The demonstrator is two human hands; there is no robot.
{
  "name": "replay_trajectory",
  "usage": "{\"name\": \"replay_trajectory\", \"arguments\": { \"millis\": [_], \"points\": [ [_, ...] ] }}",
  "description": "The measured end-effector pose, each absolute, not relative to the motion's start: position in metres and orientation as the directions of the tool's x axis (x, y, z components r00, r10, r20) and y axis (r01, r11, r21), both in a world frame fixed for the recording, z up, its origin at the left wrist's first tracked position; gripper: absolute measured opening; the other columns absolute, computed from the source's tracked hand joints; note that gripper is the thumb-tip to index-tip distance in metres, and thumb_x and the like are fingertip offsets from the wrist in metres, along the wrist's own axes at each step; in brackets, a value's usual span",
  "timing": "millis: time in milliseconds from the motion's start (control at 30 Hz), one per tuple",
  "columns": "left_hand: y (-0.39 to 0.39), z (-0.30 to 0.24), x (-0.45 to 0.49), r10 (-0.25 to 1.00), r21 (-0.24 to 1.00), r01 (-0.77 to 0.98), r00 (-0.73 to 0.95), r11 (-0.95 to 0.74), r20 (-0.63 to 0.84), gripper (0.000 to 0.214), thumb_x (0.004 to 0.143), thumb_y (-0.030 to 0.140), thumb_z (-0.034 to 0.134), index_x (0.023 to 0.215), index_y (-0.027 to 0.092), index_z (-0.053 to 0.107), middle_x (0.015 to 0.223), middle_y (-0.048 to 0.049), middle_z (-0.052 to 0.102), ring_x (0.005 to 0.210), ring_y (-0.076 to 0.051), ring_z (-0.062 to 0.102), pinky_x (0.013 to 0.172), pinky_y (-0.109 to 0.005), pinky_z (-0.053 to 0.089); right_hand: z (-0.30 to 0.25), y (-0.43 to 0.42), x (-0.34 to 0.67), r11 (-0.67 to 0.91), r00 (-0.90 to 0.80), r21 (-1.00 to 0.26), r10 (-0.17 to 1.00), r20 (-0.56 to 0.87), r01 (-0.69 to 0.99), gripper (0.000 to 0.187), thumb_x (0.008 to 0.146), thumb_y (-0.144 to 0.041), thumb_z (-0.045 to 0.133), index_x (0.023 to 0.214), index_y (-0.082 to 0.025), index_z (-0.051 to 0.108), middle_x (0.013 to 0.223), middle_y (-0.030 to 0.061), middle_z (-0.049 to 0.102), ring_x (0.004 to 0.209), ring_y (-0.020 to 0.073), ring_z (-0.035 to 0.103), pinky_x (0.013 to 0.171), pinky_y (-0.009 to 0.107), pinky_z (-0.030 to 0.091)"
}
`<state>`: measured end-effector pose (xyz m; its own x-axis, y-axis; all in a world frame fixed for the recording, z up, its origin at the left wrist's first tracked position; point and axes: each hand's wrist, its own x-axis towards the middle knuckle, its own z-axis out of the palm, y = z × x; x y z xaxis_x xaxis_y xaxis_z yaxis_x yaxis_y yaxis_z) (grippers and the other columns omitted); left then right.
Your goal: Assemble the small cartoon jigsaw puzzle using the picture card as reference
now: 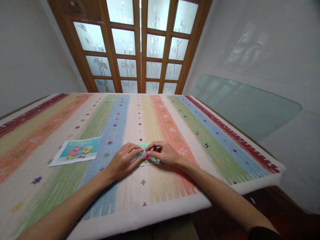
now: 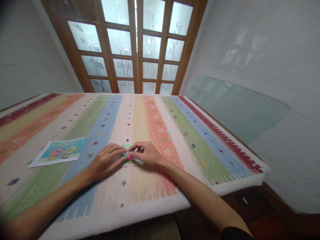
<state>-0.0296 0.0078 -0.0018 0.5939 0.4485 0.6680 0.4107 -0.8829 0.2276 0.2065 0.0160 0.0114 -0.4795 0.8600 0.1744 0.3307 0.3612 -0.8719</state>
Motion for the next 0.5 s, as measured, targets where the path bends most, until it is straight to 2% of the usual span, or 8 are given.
{"name": "replay_trajectory", "arguments": {
  "millis": [200,500],
  "points": [
    [0.009,-0.0024,-0.0319,0.472,0.236,0.434,0.592,-0.87,0.653,0.019,0.102,0.025,0.059,0.119,0.018,0.065,0.104,-0.0085,0.071,0.096,-0.022,0.065,0.084,-0.039,0.057,0.0076,0.0152,0.2054,0.569,-0.496,-0.712,0.795,0.348,0.412,0.007,0.086,-0.025,0.075,0.085,-0.018,0.076,0.079,0.0016,0.069,0.067,0.0123,0.056,0.066,0.027,0.042],
    [0.0096,-0.0039,-0.033,0.498,0.256,0.448,0.587,-0.857,0.638,0.019,0.101,0.025,0.06,0.118,0.02,0.066,0.105,-0.0093,0.072,0.098,-0.023,0.065,0.085,-0.039,0.057,0.0034,0.0145,0.2035,0.62,-0.485,-0.66,0.771,0.413,0.424,0.006,0.087,-0.025,0.074,0.086,-0.019,0.075,0.082,0.0021,0.067,0.069,0.013,0.056,0.066,0.026,0.042]
  ]
}}
